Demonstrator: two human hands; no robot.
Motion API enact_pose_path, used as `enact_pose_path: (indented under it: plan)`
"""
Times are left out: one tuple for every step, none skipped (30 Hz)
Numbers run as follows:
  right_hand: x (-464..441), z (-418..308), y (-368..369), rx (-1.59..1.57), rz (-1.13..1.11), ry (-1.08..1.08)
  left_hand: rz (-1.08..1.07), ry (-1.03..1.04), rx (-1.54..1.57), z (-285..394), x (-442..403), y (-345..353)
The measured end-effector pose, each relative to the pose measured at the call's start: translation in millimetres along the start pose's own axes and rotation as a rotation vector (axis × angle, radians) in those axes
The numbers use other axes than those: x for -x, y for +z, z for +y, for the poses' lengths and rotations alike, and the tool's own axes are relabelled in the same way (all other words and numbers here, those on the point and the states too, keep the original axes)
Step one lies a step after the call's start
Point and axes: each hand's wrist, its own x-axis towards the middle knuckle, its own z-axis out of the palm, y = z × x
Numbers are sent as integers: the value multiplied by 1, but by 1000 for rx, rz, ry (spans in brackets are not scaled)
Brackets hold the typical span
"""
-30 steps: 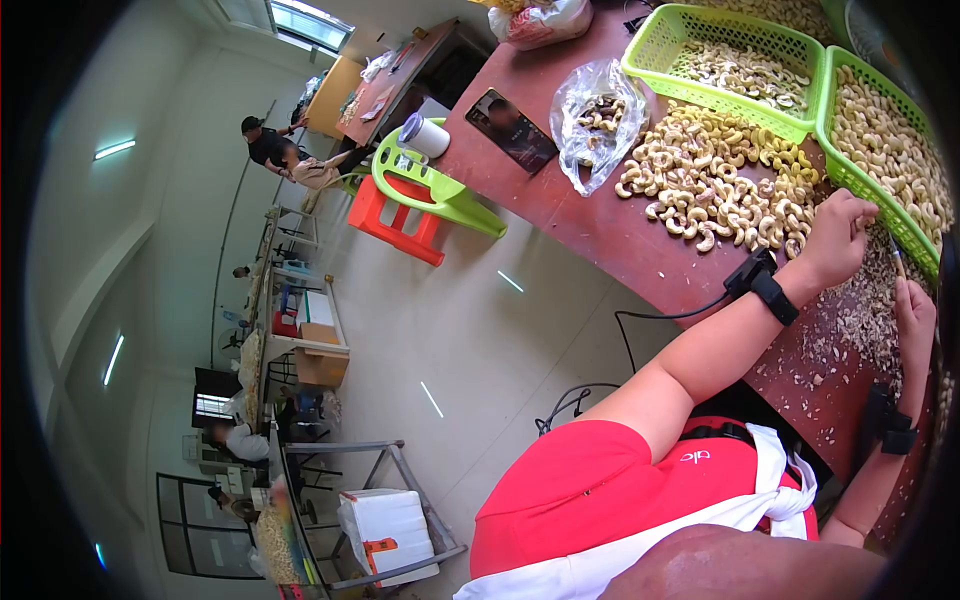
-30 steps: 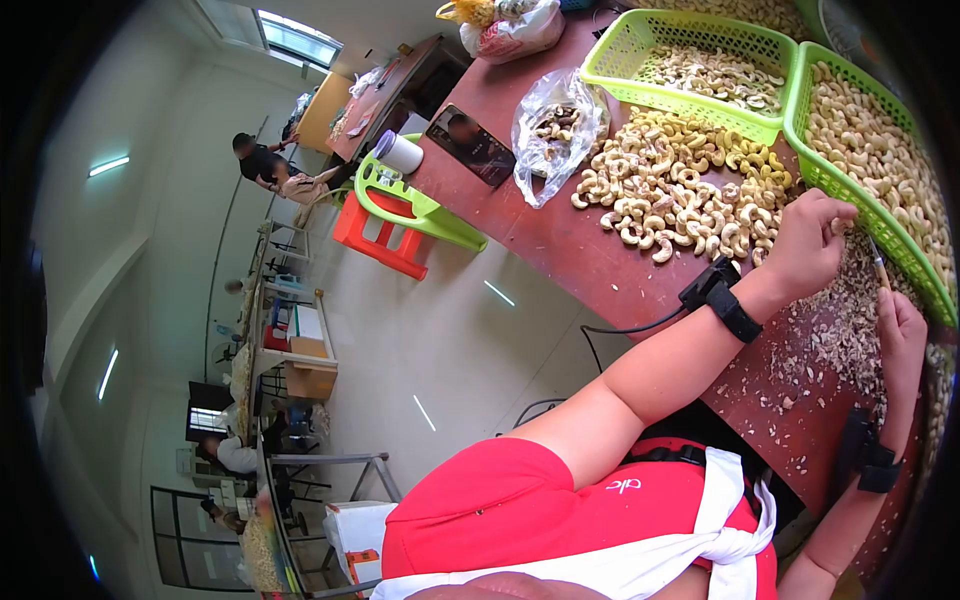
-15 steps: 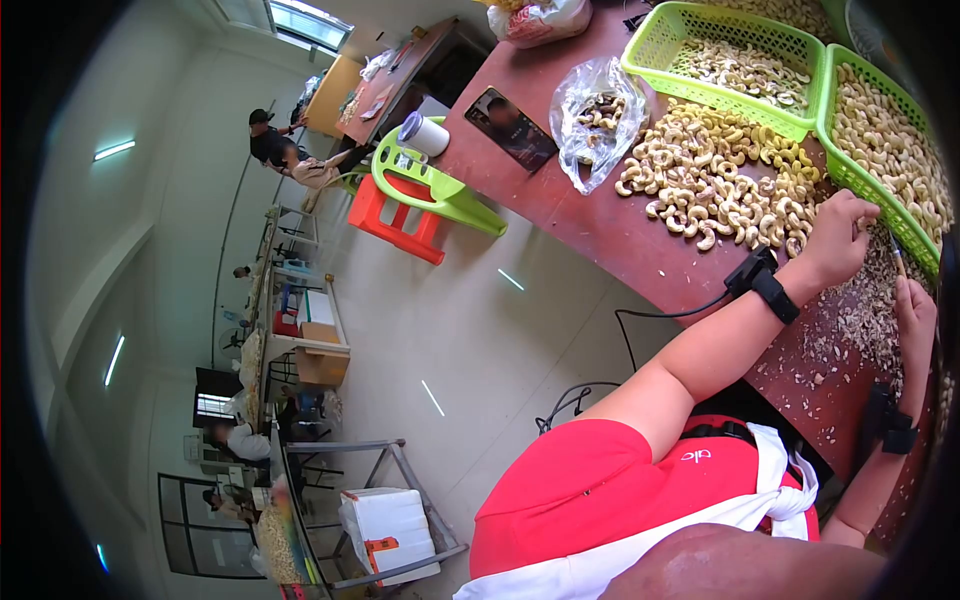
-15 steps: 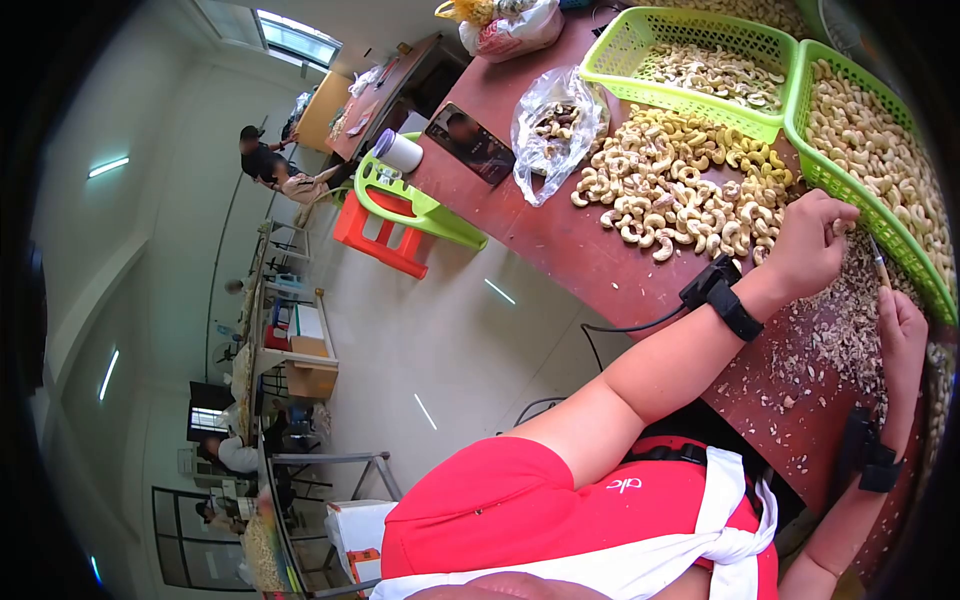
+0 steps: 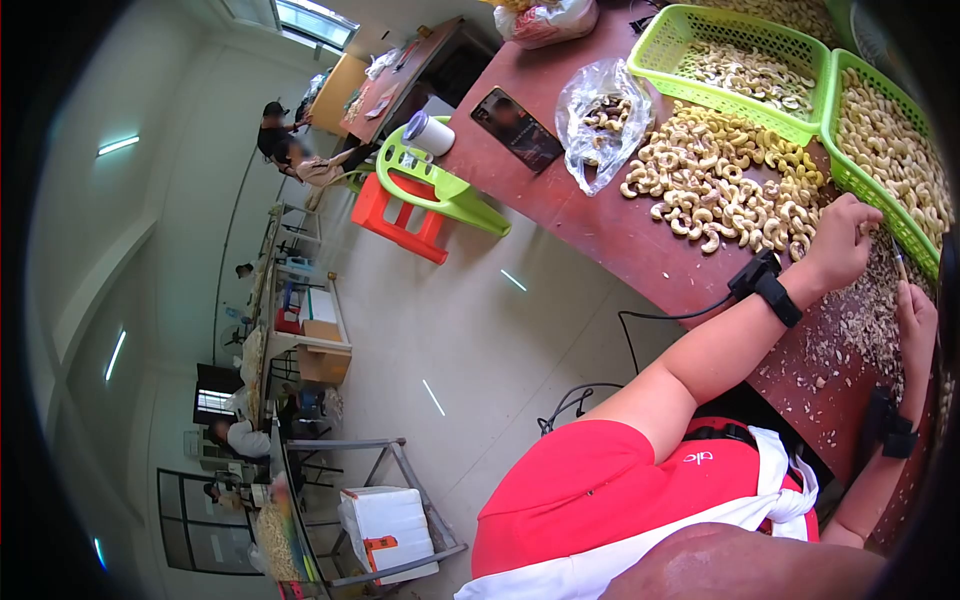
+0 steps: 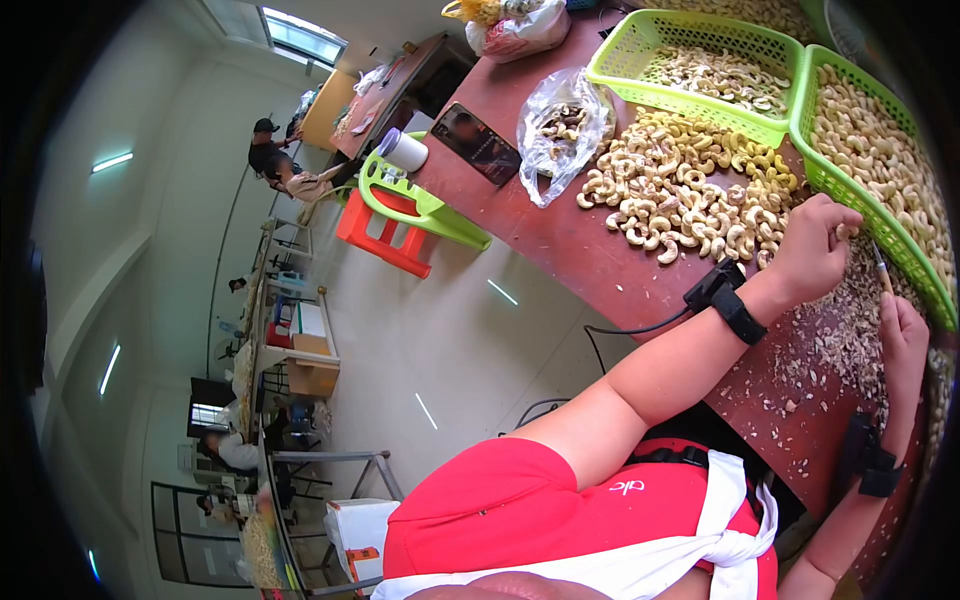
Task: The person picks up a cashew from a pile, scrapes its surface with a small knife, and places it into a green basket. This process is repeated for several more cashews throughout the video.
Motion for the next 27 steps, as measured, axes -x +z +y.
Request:
enact_pose_path:
  plan:
    - [0, 0, 0, 3, 5, -2, 4, 5, 0, 0, 0, 0]
    - [0, 1, 0, 2, 4, -3, 5, 5, -1, 0, 0, 0]
    - [0, 2, 0, 4, 1, -2, 6, 4, 3, 0, 0, 0]
    - [-1, 3, 0, 6, -2, -1, 7, 4, 7, 0, 0, 0]
    - [-1, 3, -1, 6, -3, -1, 7, 4, 6, 0, 0, 0]
    - [-1, 3, -1, 14, -5, -2, 8, 3, 9, -1, 0, 1]
    - [-1, 3, -1, 23, -7, -2, 9, 2, 11, -1, 0, 1]
    - [-1, 2, -1, 23, -7, -3, 9, 3, 10, -1, 0, 1]
    - [0, 1, -1, 16, -10, 5, 10, 11, 1, -2, 0, 1]
    - [0, 0, -1, 9, -13, 13, 10, 20, -8, -2, 0, 1]
    - [0, 1, -1, 8, -13, 12, 10, 20, -9, -2, 0, 1]
    - [0, 3, -1, -4, -13, 12, 11, 19, -7, -1, 0, 1]
    - [-1, 4, -1, -15, -13, 11, 12, 18, -6, -1, 0, 0]
    - [-1, 5, 0, -17, -13, 10, 12, 19, -8, -1, 0, 0]
    - [-1, 5, 0, -24, -12, 7, 15, 18, -6, -1, 0, 1]
    - [-1, 5, 0, -32, -11, 4, 19, 17, -3, -2, 0, 1]
    - [0, 4, 0, -33, -11, 3, 19, 18, -4, -2, 0, 1]
    - [0, 2, 0, -37, -14, 5, 18, 17, -4, -2, 0, 1]
    - [0, 1, 0, -42, -16, 7, 18, 17, -3, -2, 0, 1]
    - [0, 1, 0, -43, -16, 6, 17, 17, -4, -2, 0, 1]
    - [0, 2, 0, -44, -17, 13, 19, 19, -5, -1, 0, 1]
    - [0, 3, 0, -45, -19, 20, 20, 21, -5, -1, 0, 1]
    - [0, 4, -1, -46, -18, 19, 19, 21, -6, -1, 0, 1]
    - [-1, 6, -1, -45, -21, 15, 19, 18, -3, 0, 0, 1]
    - [-1, 7, -1, -44, -23, 10, 19, 15, 0, 0, 0, 1]
    - [-1, 6, -1, -45, -23, 10, 18, 16, 0, 0, 0, 0]
    - [0, 5, 0, -44, -18, 1, 14, 20, -10, 0, 0, 0]
